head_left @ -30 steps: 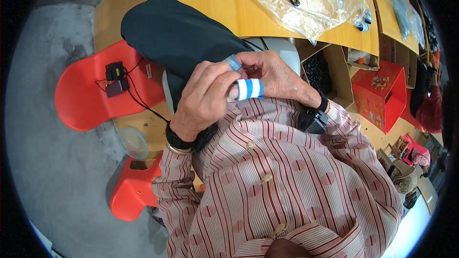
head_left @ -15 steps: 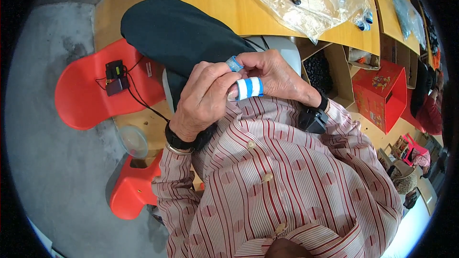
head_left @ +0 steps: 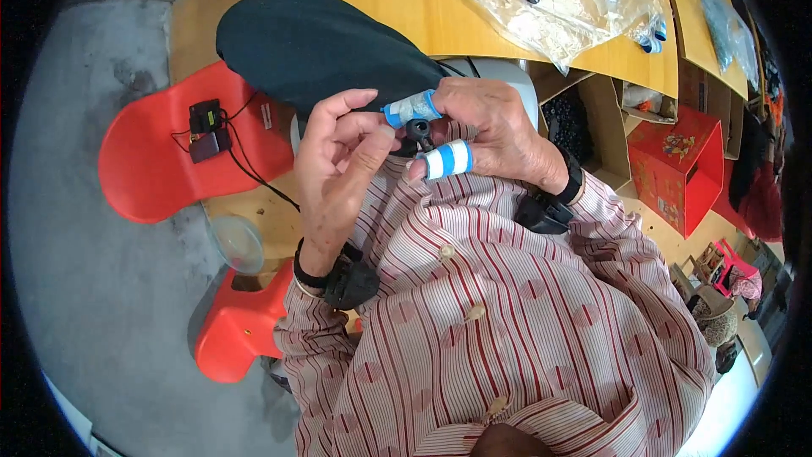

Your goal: The person assembles small black electronic components with blue and white connectors by hand, using small snips to aid in the assembly.

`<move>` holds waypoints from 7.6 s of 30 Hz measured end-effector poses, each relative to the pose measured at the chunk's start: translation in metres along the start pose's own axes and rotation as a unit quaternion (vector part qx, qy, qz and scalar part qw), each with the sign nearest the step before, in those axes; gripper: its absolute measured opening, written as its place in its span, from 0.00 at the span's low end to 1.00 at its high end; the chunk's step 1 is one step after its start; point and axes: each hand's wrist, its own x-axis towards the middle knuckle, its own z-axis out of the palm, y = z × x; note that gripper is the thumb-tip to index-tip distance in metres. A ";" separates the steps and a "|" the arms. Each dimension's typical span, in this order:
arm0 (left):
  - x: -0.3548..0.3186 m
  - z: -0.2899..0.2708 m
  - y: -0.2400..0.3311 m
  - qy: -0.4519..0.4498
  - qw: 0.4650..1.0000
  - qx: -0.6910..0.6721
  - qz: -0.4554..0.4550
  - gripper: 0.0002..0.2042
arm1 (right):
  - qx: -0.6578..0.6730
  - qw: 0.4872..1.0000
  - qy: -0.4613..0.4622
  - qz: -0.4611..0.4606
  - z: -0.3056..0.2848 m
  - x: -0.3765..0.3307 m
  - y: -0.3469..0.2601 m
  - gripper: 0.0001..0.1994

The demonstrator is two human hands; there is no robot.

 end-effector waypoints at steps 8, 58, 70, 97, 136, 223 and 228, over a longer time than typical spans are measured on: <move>0.003 0.006 -0.003 0.010 0.991 -0.097 -0.092 0.17 | -0.030 0.998 0.002 -0.047 0.002 0.001 0.003 0.20; 0.013 0.009 -0.024 0.046 0.977 -0.164 -0.130 0.17 | -0.045 0.998 -0.035 0.003 0.011 0.000 0.012 0.18; 0.011 0.014 -0.023 0.058 0.978 -0.165 -0.117 0.15 | -0.033 0.995 -0.060 0.071 0.007 0.001 0.001 0.16; 0.018 0.022 -0.017 0.097 0.960 -0.226 -0.134 0.18 | -0.032 0.995 -0.036 0.085 0.011 0.002 0.007 0.17; 0.003 0.005 -0.006 -0.061 0.946 0.256 0.191 0.30 | -0.010 1.000 -0.012 0.008 0.002 0.004 -0.012 0.19; 0.013 -0.006 0.011 -0.089 0.883 0.355 0.293 0.22 | 0.591 0.754 -0.069 0.279 0.006 0.004 -0.004 0.14; 0.015 0.002 0.014 -0.081 0.911 0.324 0.240 0.19 | 0.661 0.673 -0.056 0.327 0.006 0.002 -0.001 0.18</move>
